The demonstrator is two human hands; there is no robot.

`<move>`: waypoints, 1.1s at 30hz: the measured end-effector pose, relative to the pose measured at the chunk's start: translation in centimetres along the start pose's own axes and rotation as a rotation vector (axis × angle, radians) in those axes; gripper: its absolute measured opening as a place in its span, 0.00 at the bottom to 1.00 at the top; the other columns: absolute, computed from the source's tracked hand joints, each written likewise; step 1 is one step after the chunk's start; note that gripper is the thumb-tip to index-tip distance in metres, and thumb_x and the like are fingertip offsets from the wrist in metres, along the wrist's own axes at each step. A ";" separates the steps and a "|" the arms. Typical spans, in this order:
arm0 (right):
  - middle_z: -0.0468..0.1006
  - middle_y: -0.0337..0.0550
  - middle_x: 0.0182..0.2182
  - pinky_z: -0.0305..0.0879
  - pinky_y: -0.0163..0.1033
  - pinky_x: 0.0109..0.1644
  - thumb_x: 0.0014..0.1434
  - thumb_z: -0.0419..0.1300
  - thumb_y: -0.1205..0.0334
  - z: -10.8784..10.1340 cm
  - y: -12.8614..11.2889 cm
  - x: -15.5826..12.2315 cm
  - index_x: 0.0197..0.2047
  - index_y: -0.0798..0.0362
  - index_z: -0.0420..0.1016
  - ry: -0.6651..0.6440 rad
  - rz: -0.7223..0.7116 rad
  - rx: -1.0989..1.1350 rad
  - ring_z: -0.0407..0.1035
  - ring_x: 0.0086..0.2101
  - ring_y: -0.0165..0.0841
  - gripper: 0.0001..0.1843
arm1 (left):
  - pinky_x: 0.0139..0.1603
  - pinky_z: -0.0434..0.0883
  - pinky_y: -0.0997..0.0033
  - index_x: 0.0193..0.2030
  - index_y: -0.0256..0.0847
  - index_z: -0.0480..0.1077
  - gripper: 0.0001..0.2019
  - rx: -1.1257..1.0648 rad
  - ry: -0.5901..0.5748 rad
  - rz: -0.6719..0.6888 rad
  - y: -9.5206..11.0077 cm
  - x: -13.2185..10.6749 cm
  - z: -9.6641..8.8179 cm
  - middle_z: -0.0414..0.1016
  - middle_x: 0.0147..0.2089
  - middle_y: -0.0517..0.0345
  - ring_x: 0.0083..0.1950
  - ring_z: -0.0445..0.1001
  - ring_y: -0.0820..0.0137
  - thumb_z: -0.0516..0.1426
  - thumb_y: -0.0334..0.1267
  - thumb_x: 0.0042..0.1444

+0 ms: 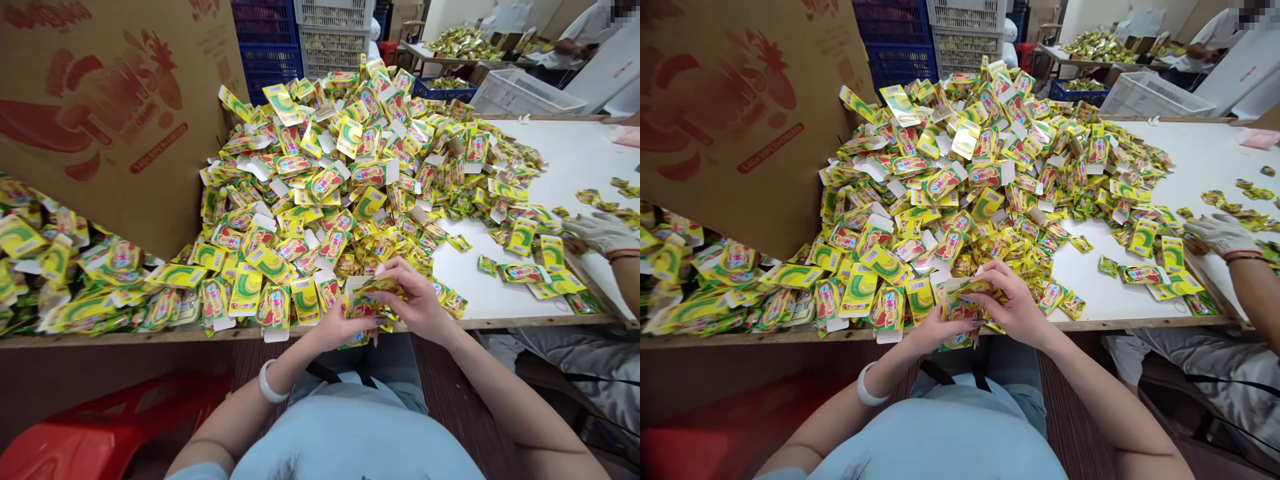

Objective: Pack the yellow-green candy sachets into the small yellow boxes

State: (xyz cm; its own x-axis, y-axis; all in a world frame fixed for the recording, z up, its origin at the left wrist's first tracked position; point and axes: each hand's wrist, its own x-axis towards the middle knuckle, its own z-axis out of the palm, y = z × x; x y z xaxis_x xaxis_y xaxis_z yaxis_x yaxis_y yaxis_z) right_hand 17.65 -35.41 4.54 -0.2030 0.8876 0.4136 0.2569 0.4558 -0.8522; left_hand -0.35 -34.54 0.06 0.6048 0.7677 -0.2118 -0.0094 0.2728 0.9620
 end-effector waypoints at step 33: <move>0.78 0.43 0.36 0.69 0.37 0.38 0.66 0.58 0.63 -3.0 -1.2 -1.1 0.44 0.49 0.74 -0.427 0.154 -0.215 0.73 0.35 0.33 0.05 | 0.30 0.66 0.72 0.27 0.39 0.68 0.18 0.026 -0.359 -0.213 0.2 -0.7 0.0 0.71 0.23 0.62 0.26 0.68 0.72 0.66 0.51 0.48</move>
State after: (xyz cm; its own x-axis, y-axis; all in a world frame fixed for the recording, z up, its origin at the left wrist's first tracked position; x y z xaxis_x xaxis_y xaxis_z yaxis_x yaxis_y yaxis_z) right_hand 20.40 -36.76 6.11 -0.5047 0.8594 0.0822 0.4936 0.3654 -0.7892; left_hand -0.78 -34.99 0.43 0.8303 0.4437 -0.3372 0.1628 0.3854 0.9083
